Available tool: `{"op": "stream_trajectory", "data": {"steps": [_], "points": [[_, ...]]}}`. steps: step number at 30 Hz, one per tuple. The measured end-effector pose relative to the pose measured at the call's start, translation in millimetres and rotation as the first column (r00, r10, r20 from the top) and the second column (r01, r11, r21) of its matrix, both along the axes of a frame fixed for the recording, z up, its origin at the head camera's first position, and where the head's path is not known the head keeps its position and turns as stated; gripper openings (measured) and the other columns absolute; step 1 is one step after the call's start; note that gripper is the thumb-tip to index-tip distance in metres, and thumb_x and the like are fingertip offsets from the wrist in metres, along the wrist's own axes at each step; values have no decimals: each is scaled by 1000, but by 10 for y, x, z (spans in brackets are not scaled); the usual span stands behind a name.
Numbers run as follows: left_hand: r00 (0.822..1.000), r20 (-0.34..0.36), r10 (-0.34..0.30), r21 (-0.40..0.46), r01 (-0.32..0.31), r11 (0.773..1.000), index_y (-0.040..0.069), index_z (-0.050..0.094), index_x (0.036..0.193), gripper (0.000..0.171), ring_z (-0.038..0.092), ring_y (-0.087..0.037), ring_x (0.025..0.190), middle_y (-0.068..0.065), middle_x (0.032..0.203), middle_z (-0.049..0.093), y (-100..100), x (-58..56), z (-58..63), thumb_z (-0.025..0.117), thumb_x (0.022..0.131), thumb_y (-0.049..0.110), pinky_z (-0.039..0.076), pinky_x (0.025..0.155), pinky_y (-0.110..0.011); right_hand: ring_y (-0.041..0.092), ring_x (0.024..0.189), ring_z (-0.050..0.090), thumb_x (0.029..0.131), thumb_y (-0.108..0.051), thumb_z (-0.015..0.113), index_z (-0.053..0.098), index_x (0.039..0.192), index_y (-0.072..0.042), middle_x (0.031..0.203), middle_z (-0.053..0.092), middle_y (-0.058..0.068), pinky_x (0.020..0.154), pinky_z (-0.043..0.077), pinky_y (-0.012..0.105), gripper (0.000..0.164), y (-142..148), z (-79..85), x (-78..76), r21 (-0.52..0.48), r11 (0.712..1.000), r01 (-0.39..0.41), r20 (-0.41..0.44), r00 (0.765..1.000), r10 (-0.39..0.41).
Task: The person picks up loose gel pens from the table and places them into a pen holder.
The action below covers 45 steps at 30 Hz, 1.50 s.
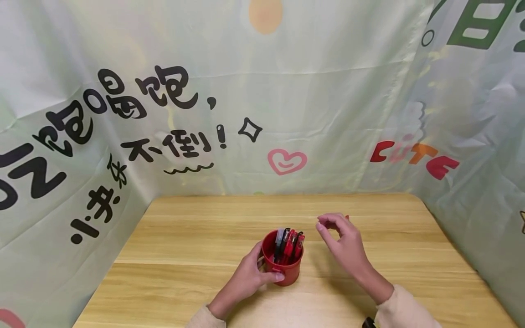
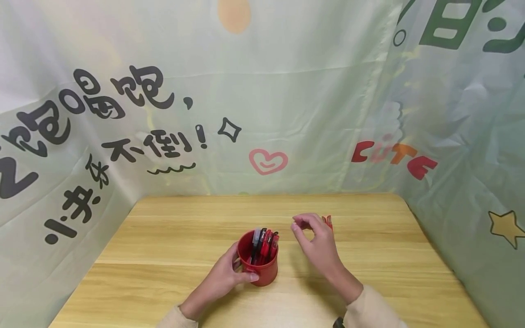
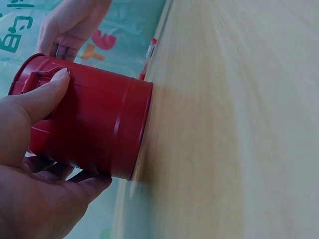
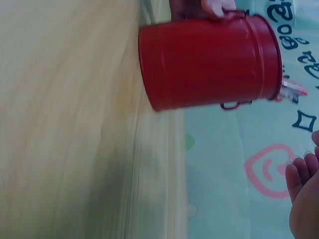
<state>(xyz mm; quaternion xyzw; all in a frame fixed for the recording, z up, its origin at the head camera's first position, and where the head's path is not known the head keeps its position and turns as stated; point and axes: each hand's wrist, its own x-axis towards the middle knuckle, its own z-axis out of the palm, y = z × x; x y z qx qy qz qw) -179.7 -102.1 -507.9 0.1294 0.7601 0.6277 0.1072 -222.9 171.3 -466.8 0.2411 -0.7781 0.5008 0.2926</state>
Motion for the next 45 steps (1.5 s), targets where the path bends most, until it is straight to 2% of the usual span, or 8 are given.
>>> {"op": "stream_trajectory", "data": {"steps": [9,13,20,28,31,37,40,45], "points": [[1000,7,-2,-4,2,1000,34,38,157,95,46,-32,149,0,160,49,3,4,12,91,79,23,42,122,-53,-9,95,60,95,-5,73,72,113,-6,105,71,6,80,51,3,18,188,-65,-153,61,985,160,71,984,-164],[1000,8,-3,-3,3,1000,33,38,158,95,46,-33,149,0,160,49,6,8,13,91,79,23,41,122,-53,-11,92,60,96,-8,74,72,115,-6,106,72,7,75,52,4,19,258,-71,-211,60,978,198,115,972,-204],[1000,3,1,-9,-1,1000,31,38,158,96,46,-34,149,-2,160,49,7,8,14,91,79,23,41,122,-54,-16,92,57,98,-10,71,71,118,-2,107,73,12,81,49,0,21,406,-89,-350,69,968,241,142,958,-249],[1000,6,-3,-7,3,1000,32,38,158,95,46,-32,149,-1,160,49,8,6,21,91,79,25,41,122,-53,-17,89,54,101,-17,68,69,126,-1,110,73,15,81,49,2,29,567,-156,-476,124,944,306,222,919,-327],[1000,3,-5,-10,5,1000,33,38,158,96,46,-32,150,0,160,49,6,5,24,91,79,25,41,122,-53,-11,89,58,100,-15,68,69,126,-1,112,73,17,80,49,2,30,609,-194,-521,148,938,314,229,912,-341],[1000,3,-5,-8,5,1000,32,38,158,95,46,-32,150,-1,160,49,1,0,26,91,80,24,42,122,-52,27,99,69,100,-15,66,67,130,1,115,73,20,78,44,-1,33,711,-268,-613,201,927,317,274,890,-364],[1000,6,-3,-5,3,1000,31,38,158,95,46,-32,149,-1,160,49,1,2,25,91,80,23,42,121,-52,36,103,70,102,-17,64,65,133,2,118,72,22,76,43,0,37,771,-293,-662,225,924,308,326,870,-369],[1000,0,-2,-4,2,1000,30,38,158,95,47,-33,149,-1,160,49,4,5,22,91,79,24,42,122,-52,39,105,69,103,-21,61,62,136,5,121,69,26,81,58,28,42,857,-322,-733,288,916,279,397,836,-379]]}}
